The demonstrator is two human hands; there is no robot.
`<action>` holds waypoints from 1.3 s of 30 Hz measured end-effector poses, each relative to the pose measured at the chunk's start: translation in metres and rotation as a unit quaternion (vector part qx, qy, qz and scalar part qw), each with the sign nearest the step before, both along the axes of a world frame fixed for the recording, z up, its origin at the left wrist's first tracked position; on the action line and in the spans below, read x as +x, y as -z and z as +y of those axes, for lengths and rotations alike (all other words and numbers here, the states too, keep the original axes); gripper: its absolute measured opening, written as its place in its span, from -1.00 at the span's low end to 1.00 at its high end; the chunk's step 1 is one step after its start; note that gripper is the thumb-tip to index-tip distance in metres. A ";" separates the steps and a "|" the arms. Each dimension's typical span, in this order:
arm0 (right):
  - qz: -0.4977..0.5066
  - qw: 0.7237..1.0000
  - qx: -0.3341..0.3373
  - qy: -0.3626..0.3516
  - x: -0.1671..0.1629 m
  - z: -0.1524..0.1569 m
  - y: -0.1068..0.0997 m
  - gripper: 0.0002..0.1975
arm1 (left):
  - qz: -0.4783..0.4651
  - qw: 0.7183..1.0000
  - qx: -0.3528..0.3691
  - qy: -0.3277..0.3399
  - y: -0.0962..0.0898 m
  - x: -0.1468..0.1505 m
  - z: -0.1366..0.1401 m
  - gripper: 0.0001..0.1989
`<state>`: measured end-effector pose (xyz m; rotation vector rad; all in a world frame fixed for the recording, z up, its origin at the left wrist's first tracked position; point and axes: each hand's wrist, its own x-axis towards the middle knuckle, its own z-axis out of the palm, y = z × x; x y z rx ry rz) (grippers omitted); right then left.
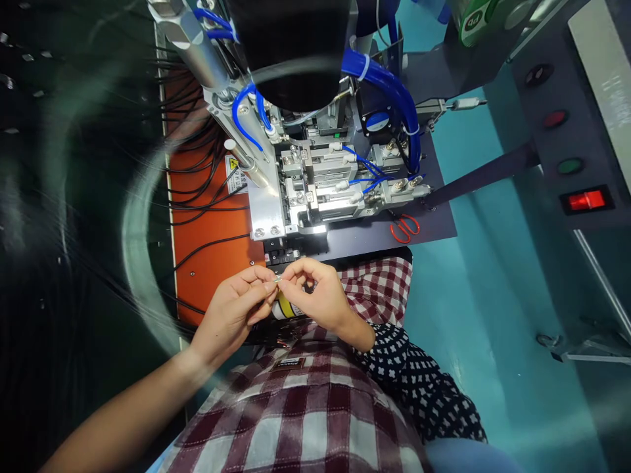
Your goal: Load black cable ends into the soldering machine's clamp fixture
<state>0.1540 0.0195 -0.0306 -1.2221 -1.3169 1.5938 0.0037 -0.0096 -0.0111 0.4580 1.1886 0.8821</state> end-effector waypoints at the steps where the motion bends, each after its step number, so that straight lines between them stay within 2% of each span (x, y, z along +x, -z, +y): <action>1: 0.002 1.000 -0.004 -0.001 0.000 0.000 0.000 -0.91 | -0.002 1.000 0.001 0.000 0.000 0.000 0.000 -0.85; 8: -0.002 1.000 -0.018 -0.010 0.002 0.000 0.000 -0.88 | -0.013 1.000 -0.008 -0.003 -0.001 0.001 0.000 -0.85; 17: -0.015 1.000 -0.002 -0.002 0.002 -0.001 -0.002 -0.90 | 0.001 1.000 -0.014 0.003 -0.002 0.002 0.001 -0.82; 28: -0.002 0.999 -0.043 0.010 -0.001 -0.003 0.000 -0.91 | 0.005 1.000 -0.001 -0.006 -0.002 0.004 -0.002 -0.79; 39: -0.016 0.999 -0.045 0.006 0.000 -0.002 -0.003 -0.90 | 0.013 1.000 -0.003 -0.006 -0.001 0.004 -0.001 -0.75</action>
